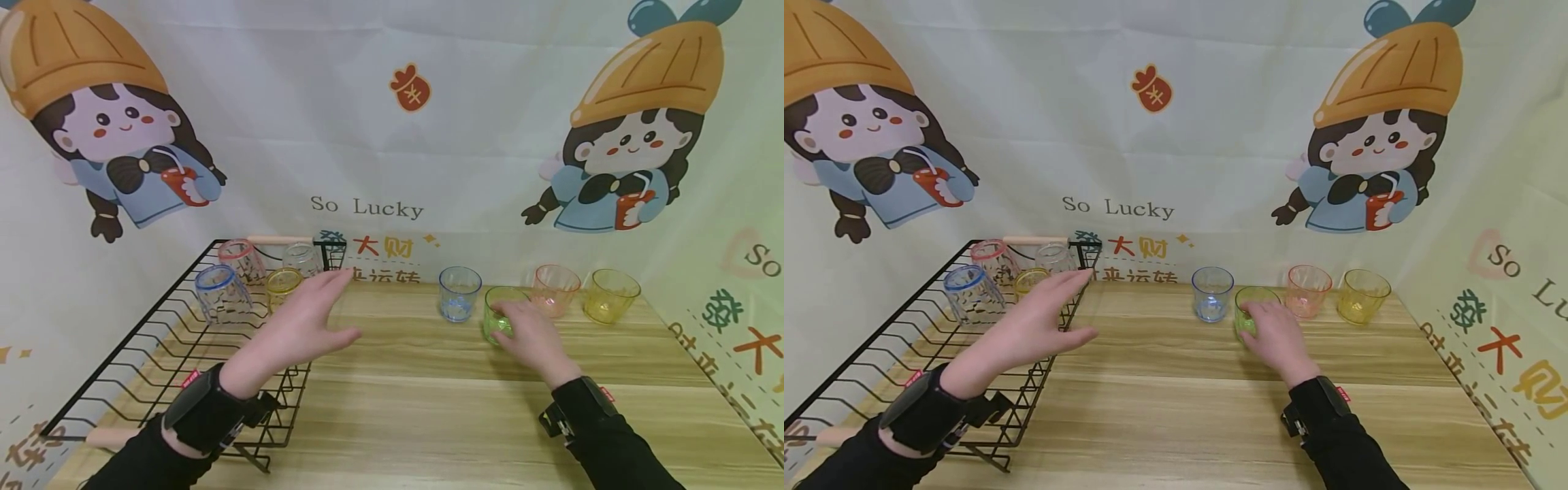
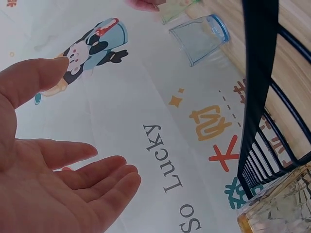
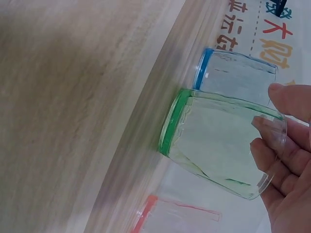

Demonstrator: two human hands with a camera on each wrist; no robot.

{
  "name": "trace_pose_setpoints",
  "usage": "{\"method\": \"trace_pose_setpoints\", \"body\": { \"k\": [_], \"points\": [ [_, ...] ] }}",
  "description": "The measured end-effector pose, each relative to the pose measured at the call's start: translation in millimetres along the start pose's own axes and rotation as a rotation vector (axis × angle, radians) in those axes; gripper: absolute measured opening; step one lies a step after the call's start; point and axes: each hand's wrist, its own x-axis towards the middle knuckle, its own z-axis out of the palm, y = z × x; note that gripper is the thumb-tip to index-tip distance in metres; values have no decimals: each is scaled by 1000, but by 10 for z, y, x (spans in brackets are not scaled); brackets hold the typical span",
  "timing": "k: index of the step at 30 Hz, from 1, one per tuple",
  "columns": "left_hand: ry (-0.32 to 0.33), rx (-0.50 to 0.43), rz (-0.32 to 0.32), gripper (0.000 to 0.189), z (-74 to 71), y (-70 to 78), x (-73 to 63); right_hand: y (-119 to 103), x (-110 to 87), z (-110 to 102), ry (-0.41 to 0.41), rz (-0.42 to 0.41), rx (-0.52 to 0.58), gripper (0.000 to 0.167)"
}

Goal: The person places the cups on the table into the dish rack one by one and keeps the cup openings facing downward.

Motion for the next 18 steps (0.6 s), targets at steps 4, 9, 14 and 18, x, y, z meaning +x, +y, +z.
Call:
{"method": "trace_pose_setpoints", "body": {
  "k": [4,9,14,18],
  "points": [
    [5,11,13,89,15,8,12,-9,6,1,-3,14,-12,41],
    [1,24,13,90,33,23,19,-25,16,7,-4,22,-42,35],
    [-8,19,0,91,41,44,18,-34,26,28,23,35,-57,26],
    [-3,17,2,90,51,56,21,-29,33,48,57,32,-71,18]
  ]
}}
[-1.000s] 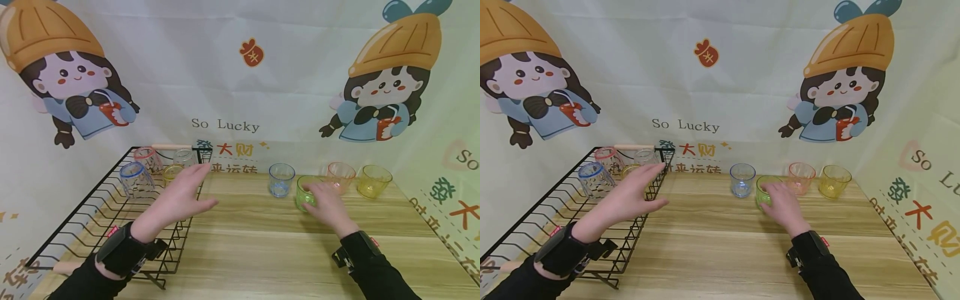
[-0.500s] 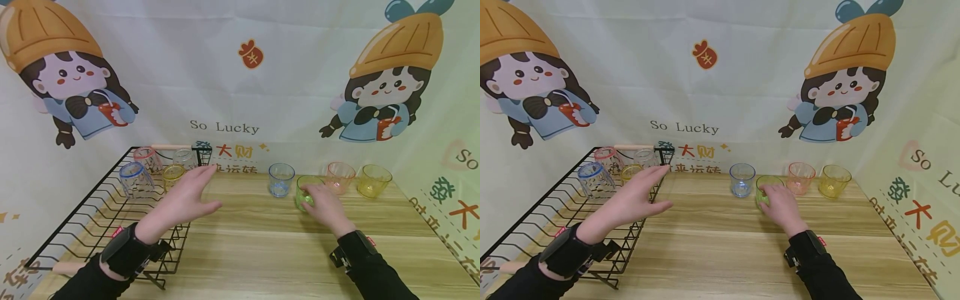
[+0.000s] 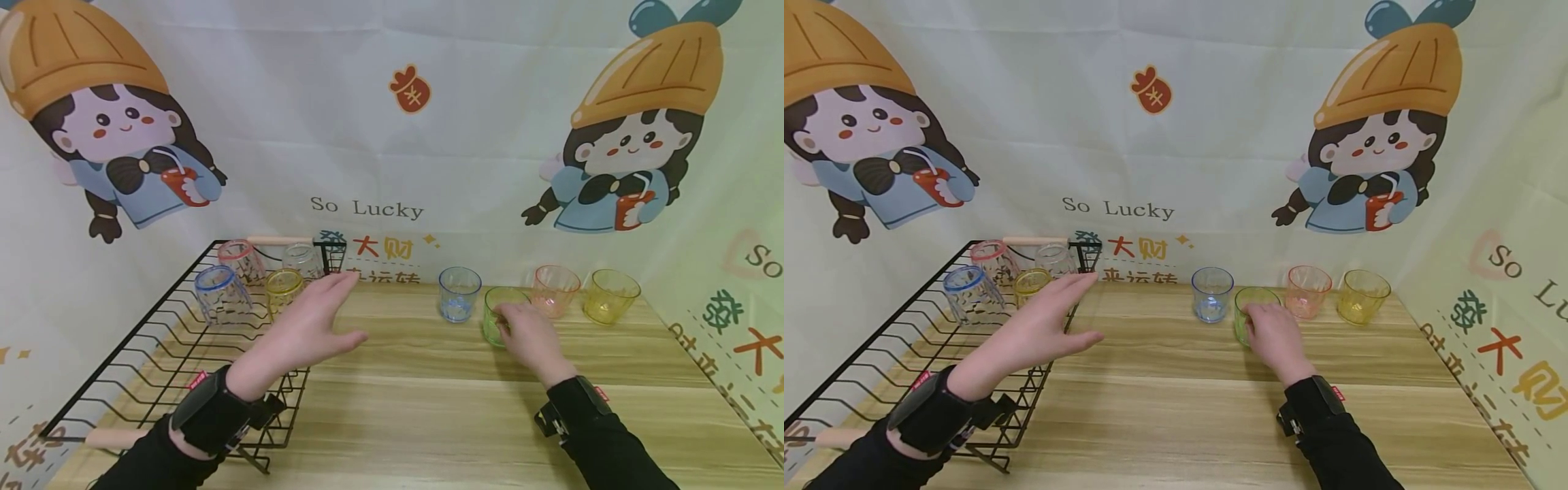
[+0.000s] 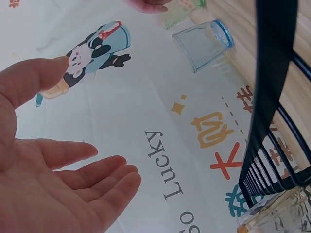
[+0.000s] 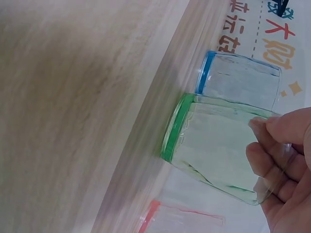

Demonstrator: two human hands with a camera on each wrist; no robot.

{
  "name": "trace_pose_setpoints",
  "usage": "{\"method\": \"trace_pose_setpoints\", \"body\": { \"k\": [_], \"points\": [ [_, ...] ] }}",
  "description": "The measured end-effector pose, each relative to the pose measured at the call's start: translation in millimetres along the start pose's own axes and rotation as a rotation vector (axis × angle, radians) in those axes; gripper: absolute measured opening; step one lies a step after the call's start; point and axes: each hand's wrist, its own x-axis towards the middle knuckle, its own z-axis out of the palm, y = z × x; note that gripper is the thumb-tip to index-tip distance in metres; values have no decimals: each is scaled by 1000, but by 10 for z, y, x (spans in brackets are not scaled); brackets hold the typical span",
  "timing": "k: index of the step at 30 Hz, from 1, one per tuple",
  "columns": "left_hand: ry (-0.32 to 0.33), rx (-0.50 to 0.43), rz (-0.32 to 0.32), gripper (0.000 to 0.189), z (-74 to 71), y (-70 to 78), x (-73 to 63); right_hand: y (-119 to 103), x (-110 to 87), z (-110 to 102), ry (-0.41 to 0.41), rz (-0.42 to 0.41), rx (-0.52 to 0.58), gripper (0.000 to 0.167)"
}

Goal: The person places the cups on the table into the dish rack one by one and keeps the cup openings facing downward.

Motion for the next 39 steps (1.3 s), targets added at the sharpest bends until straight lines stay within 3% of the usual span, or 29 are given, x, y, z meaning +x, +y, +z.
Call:
{"method": "trace_pose_setpoints", "body": {
  "k": [16,25,39],
  "points": [
    [29,-29,30,90,75,65,13,16,-30,-21,37,30,21,17],
    [22,-37,21,90,73,136,32,-31,-77,-59,77,48,146,12],
    [46,-28,62,89,73,158,64,-190,-146,-186,119,123,266,14]
  ]
}}
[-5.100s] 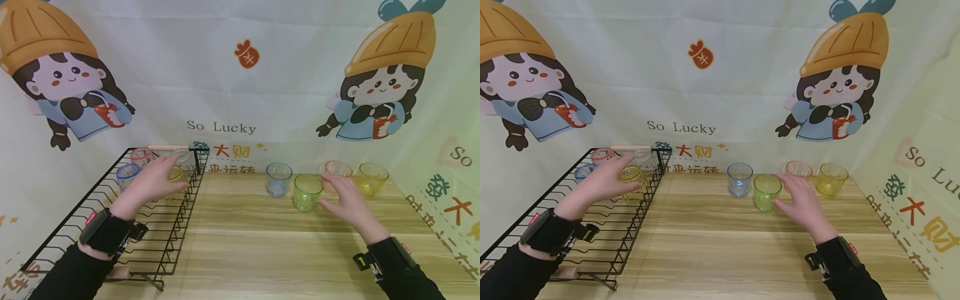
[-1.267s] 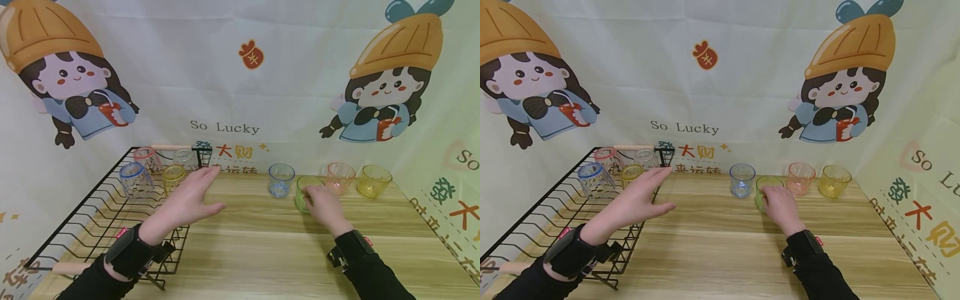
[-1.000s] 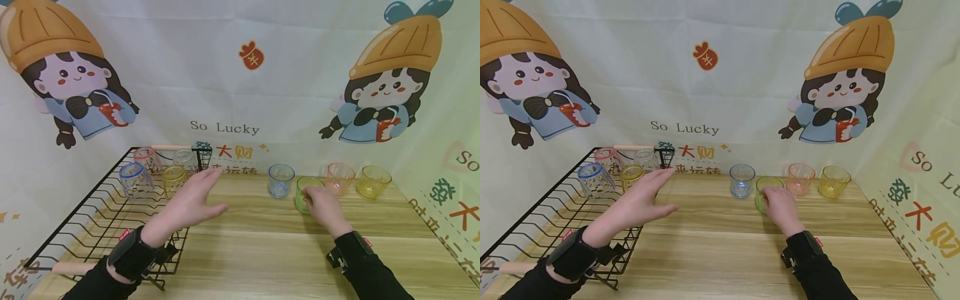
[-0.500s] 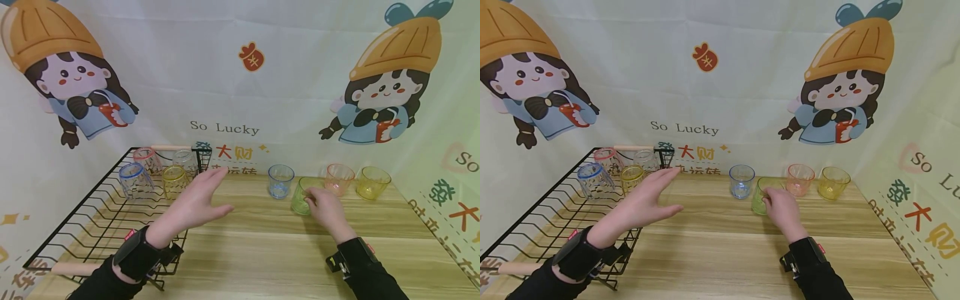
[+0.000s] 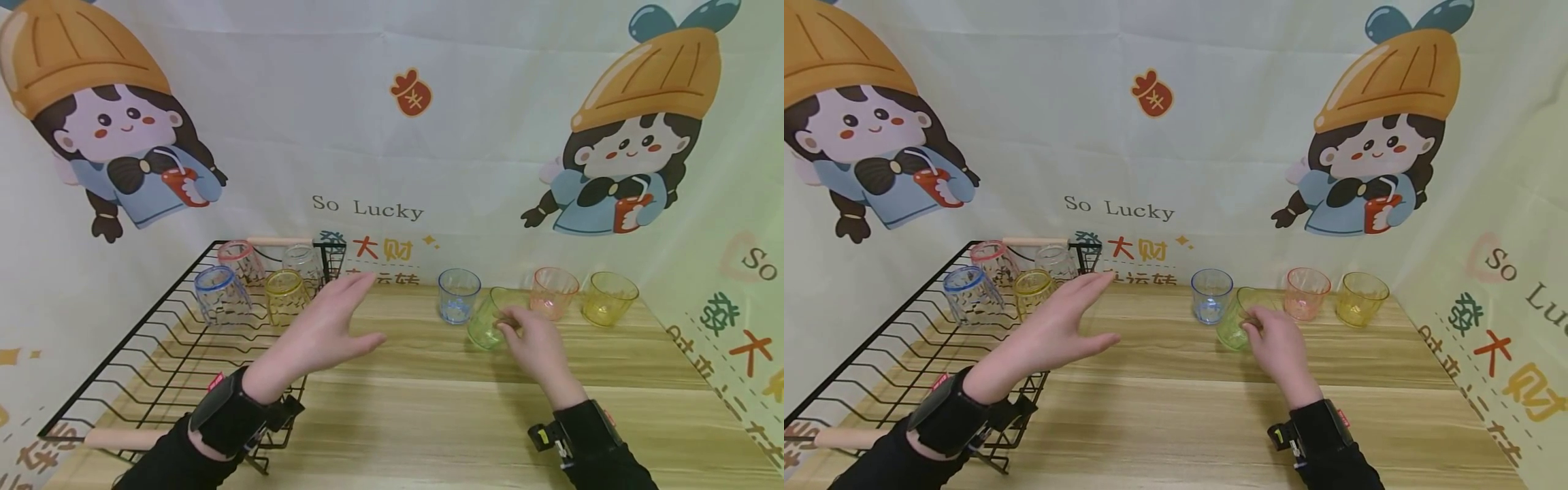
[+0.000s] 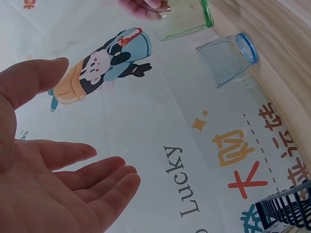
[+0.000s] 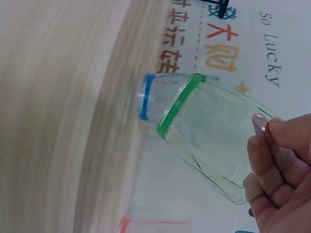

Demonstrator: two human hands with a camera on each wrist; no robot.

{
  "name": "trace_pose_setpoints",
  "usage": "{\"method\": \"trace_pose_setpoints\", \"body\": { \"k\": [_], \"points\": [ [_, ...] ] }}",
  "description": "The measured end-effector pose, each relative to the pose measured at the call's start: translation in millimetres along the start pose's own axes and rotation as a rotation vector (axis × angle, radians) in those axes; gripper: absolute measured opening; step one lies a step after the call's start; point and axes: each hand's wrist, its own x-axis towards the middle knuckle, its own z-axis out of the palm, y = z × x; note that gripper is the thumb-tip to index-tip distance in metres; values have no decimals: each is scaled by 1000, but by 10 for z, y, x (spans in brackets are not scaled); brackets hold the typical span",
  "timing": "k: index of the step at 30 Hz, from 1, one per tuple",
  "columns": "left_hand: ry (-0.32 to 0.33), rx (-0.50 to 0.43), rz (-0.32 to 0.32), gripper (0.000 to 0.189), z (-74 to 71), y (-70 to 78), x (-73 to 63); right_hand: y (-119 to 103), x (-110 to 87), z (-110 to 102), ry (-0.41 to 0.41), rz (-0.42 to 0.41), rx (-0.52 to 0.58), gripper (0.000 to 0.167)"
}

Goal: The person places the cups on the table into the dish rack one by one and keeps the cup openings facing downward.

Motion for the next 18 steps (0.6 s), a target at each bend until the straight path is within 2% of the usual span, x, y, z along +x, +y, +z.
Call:
{"method": "trace_pose_setpoints", "body": {
  "k": [12,18],
  "points": [
    [2,-30,12,90,-15,64,24,-278,-23,-89,64,-23,102,15],
    [16,-48,24,91,-8,80,29,-387,-35,-107,132,-67,164,16]
  ]
}}
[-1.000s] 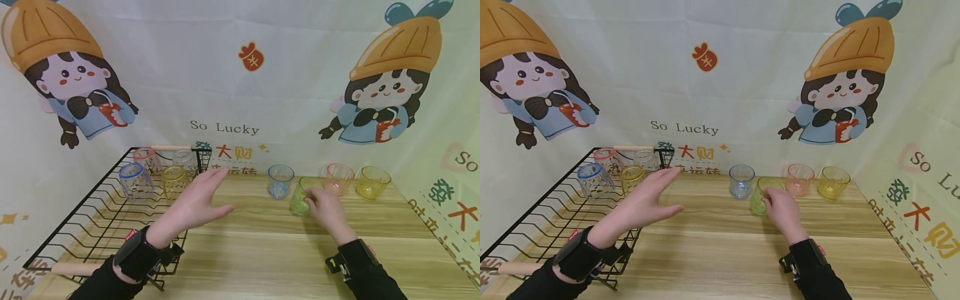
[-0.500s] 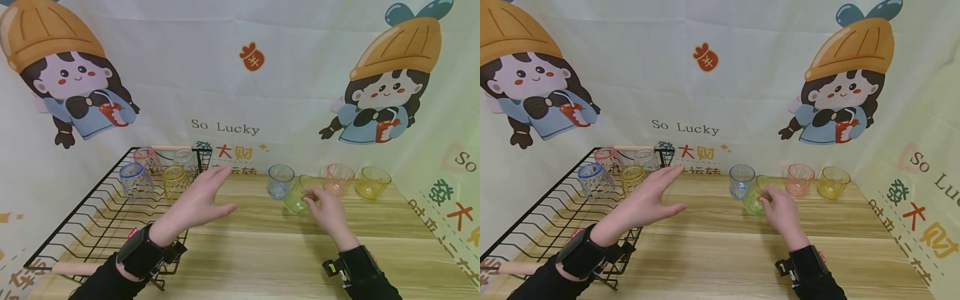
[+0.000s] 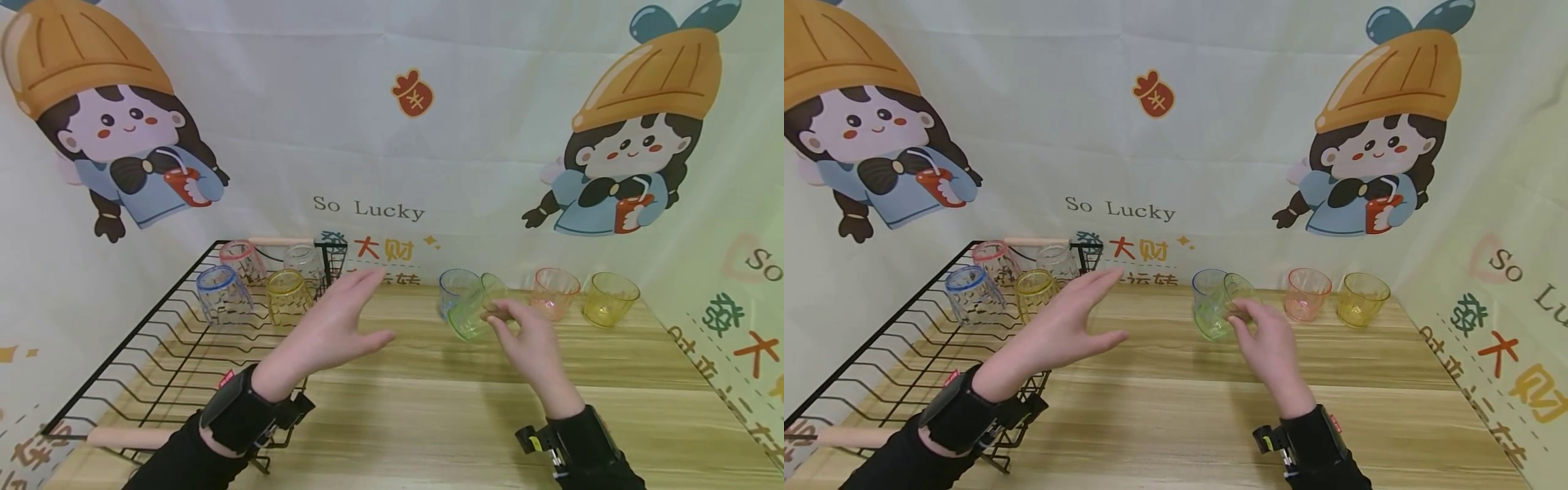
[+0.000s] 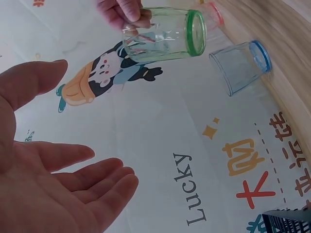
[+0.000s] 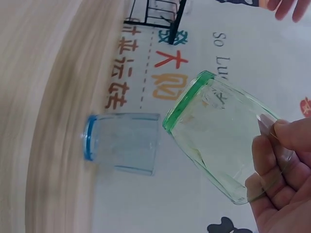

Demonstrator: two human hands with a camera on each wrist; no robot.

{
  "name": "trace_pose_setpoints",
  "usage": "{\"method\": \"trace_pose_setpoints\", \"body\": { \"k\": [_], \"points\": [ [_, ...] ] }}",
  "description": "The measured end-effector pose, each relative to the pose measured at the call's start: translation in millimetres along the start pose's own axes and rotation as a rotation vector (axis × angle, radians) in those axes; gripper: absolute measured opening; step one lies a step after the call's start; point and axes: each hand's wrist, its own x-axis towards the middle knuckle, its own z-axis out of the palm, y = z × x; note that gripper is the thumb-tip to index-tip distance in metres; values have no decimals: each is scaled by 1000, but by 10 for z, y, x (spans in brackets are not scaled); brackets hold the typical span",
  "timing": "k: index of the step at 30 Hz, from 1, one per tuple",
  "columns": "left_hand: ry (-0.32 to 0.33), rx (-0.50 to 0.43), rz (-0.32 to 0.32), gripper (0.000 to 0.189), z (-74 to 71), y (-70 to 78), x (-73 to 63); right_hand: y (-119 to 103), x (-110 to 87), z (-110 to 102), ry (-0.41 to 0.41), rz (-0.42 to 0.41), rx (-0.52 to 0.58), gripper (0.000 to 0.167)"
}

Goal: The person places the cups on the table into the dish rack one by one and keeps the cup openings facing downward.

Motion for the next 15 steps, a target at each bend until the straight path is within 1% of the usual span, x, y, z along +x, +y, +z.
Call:
{"method": "trace_pose_setpoints", "body": {
  "k": [5,8,15],
  "points": [
    [38,-17,19,91,18,11,27,-86,4,5,74,-63,44,18],
    [60,-29,18,92,30,27,42,-137,9,8,93,-95,68,20],
    [90,-76,5,92,55,65,49,-236,4,-4,127,-113,87,21]
  ]
}}
